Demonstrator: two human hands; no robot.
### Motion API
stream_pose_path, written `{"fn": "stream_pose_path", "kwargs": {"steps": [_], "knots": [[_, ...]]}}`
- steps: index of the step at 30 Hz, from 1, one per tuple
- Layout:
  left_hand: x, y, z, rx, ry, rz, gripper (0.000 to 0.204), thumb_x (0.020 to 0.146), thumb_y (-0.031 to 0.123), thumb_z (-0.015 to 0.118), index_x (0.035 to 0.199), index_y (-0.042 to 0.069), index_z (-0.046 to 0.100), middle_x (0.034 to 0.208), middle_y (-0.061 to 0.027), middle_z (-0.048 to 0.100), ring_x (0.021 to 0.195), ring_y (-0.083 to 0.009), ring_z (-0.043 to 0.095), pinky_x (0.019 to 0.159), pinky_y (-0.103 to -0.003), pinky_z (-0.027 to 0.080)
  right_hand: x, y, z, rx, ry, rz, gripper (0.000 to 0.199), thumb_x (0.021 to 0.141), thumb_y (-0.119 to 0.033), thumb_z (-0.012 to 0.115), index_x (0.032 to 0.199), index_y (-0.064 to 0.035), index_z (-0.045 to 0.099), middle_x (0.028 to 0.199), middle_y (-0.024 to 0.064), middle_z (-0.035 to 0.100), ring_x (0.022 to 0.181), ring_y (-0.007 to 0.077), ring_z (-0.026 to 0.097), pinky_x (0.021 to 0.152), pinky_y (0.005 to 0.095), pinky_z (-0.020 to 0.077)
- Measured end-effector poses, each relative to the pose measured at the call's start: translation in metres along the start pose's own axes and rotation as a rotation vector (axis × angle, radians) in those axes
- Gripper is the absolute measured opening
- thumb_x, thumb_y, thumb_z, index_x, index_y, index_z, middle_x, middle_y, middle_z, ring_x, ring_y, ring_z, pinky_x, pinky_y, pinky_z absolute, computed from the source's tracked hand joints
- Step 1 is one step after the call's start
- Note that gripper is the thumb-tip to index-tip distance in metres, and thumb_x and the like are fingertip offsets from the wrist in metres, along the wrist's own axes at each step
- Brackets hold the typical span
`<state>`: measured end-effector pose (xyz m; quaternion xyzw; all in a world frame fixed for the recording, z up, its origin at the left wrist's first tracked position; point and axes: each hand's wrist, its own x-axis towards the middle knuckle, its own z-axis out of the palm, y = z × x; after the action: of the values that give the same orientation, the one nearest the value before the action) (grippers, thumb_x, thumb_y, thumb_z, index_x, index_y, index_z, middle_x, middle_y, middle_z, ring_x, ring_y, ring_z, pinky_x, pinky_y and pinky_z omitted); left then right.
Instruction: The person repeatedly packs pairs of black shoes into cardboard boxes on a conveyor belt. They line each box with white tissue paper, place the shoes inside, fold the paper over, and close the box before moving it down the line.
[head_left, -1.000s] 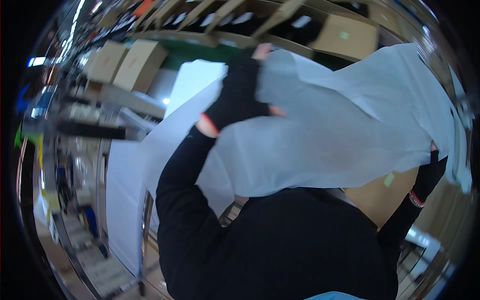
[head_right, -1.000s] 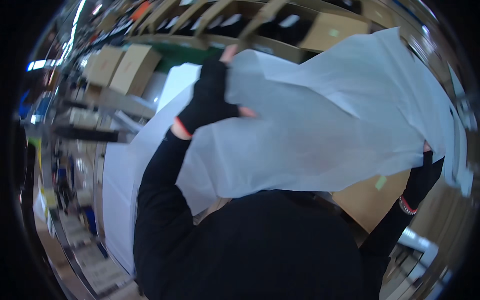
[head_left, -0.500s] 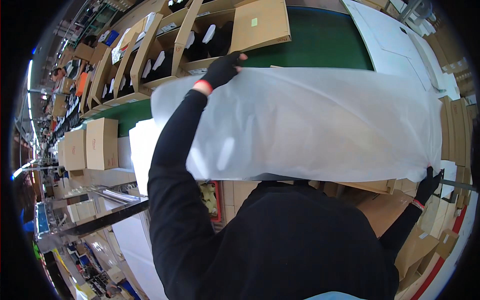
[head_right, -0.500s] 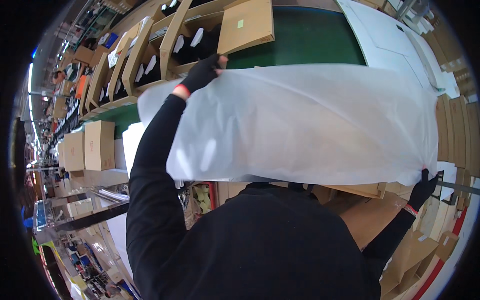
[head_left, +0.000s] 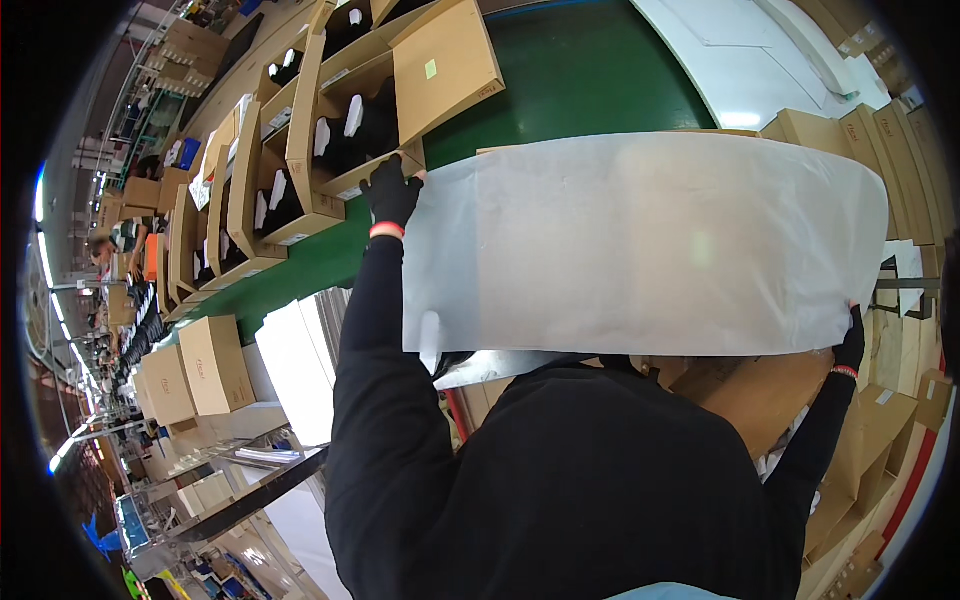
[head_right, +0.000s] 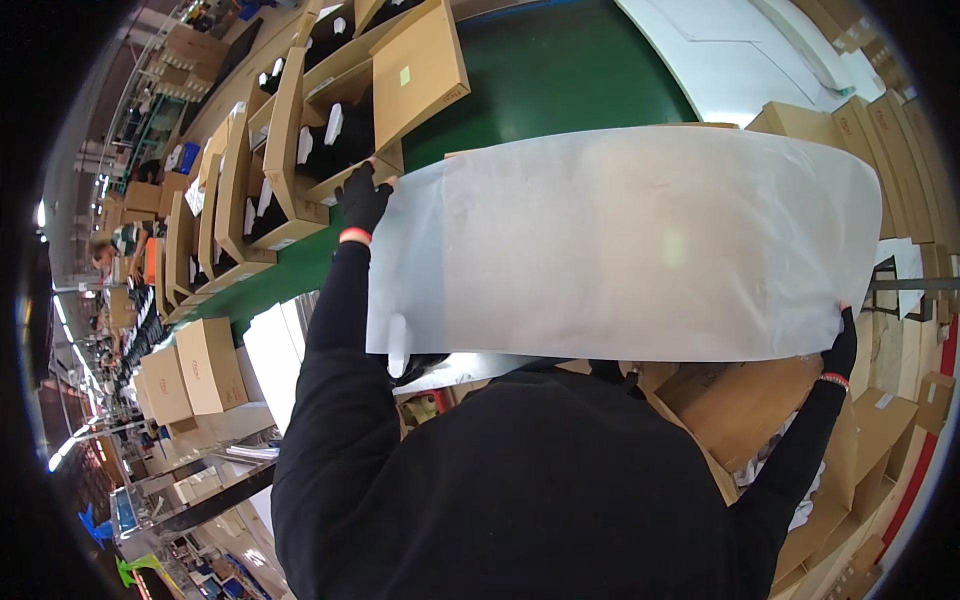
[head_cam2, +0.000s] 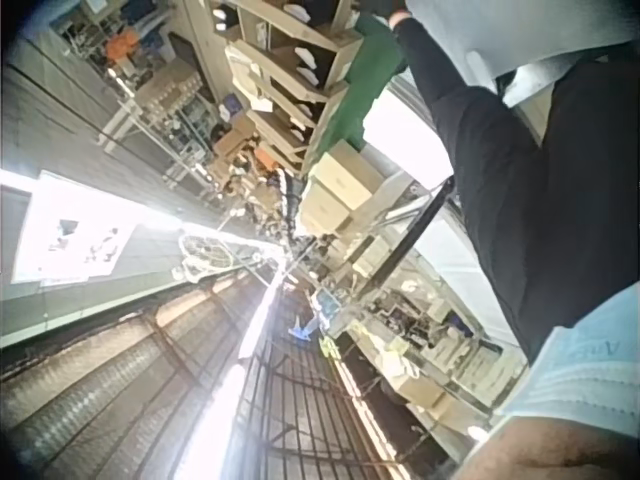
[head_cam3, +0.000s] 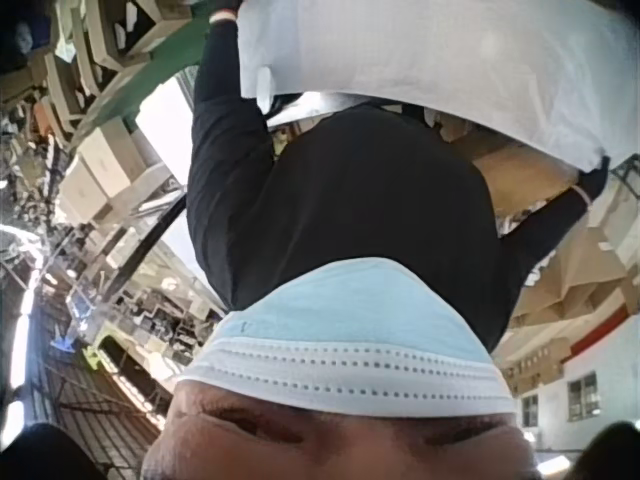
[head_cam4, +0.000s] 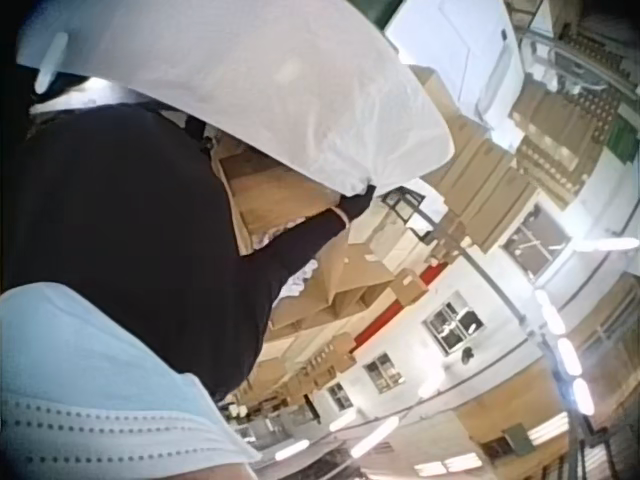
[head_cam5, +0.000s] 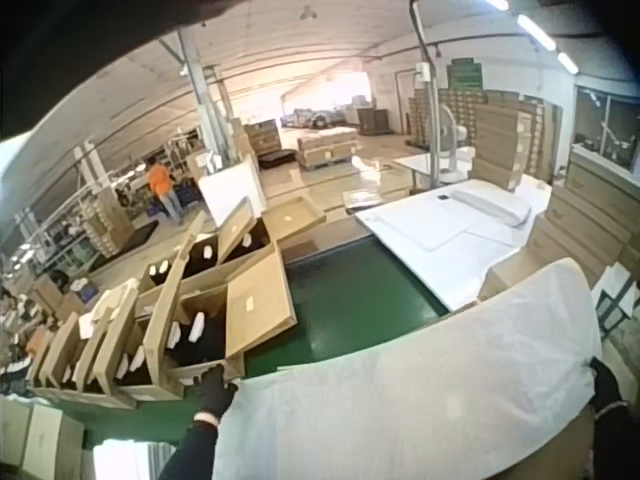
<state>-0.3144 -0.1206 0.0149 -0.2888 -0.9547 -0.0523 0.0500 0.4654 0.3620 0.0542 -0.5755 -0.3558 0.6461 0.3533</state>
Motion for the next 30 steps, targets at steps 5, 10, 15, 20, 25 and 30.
{"fn": "stream_pose_path", "kwargs": {"steps": [5, 10, 15, 20, 25, 30], "knots": [[-0.032, -0.021, 0.006, 0.068, 0.238, 0.017, 0.062, 0.085, 0.056, 0.058, 0.130, 0.014, 0.051, 0.124, -0.0164, 0.056, 0.120, -0.0337, 0.049, 0.100, -0.061, 0.029, 0.056, -0.013, -0.074, -1.398, 0.124, -1.029, 0.048, 0.090, -0.020, 0.062, 0.134, -0.0029, 0.050, 0.110, 0.0111, 0.064, 0.093, 0.0238, 0.063, 0.080, 0.0322, 0.0517], [-0.091, 0.014, -0.083, -0.236, -0.039, -0.061, 0.056, 0.088, 0.053, 0.054, 0.126, 0.012, 0.054, 0.116, -0.0135, 0.060, 0.111, -0.0298, 0.054, 0.096, -0.054, 0.031, -0.052, -0.039, 0.130, -1.284, 0.816, -1.339, 0.084, 0.068, -0.037, 0.085, 0.127, 0.0076, 0.044, 0.115, 0.0241, 0.055, 0.104, 0.0366, 0.056, 0.088, 0.0416, 0.0485], [-0.170, 0.097, -0.027, -0.128, -0.114, 0.155, 0.059, 0.088, 0.048, 0.054, 0.131, 0.007, 0.049, 0.125, -0.0163, 0.055, 0.114, -0.0310, 0.052, 0.101, -0.056, 0.030, -0.179, 0.042, 0.346, -1.060, -0.241, -1.518, 0.070, 0.083, -0.030, 0.069, 0.139, -0.0020, 0.038, 0.149, 0.0201, 0.030, 0.140, 0.0356, 0.023, 0.113, 0.0505, 0.0192], [-0.180, 0.149, -0.002, -0.449, 0.046, 0.176, 0.076, 0.081, 0.019, 0.067, 0.143, 0.000, 0.028, 0.143, -0.0264, 0.035, 0.114, -0.0387, 0.048, 0.097, -0.045, 0.038, -0.129, 0.098, 0.357, -1.778, -0.527, -1.267, 0.062, 0.083, -0.040, 0.066, 0.133, -0.0084, 0.047, 0.143, 0.0182, 0.038, 0.140, 0.0383, 0.023, 0.108, 0.0667, 0.0132], [-0.199, 0.178, -0.002, -0.647, 0.053, 0.187, 0.080, 0.081, 0.014, 0.066, 0.146, 0.000, 0.022, 0.143, -0.0265, 0.034, 0.112, -0.0404, 0.048, 0.096, -0.044, 0.040, -0.107, 0.097, 0.417, -1.318, -0.637, -1.479, 0.034, 0.084, -0.031, 0.068, 0.112, -0.0118, 0.062, 0.132, 0.0118, 0.052, 0.135, 0.0366, 0.035, 0.109, 0.0613, 0.0175], [-0.204, 0.188, -0.012, -0.654, -0.066, 0.282, 0.086, 0.079, 0.014, 0.069, 0.148, 0.001, 0.019, 0.146, -0.0234, 0.033, 0.120, -0.0372, 0.047, 0.097, -0.041, 0.041, -0.123, 0.121, 0.530, -1.288, -0.741, -1.567, 0.033, 0.075, -0.037, 0.074, 0.102, -0.0177, 0.068, 0.139, 0.0114, 0.047, 0.138, 0.0386, 0.027, 0.106, 0.0663, 0.0165]]}}
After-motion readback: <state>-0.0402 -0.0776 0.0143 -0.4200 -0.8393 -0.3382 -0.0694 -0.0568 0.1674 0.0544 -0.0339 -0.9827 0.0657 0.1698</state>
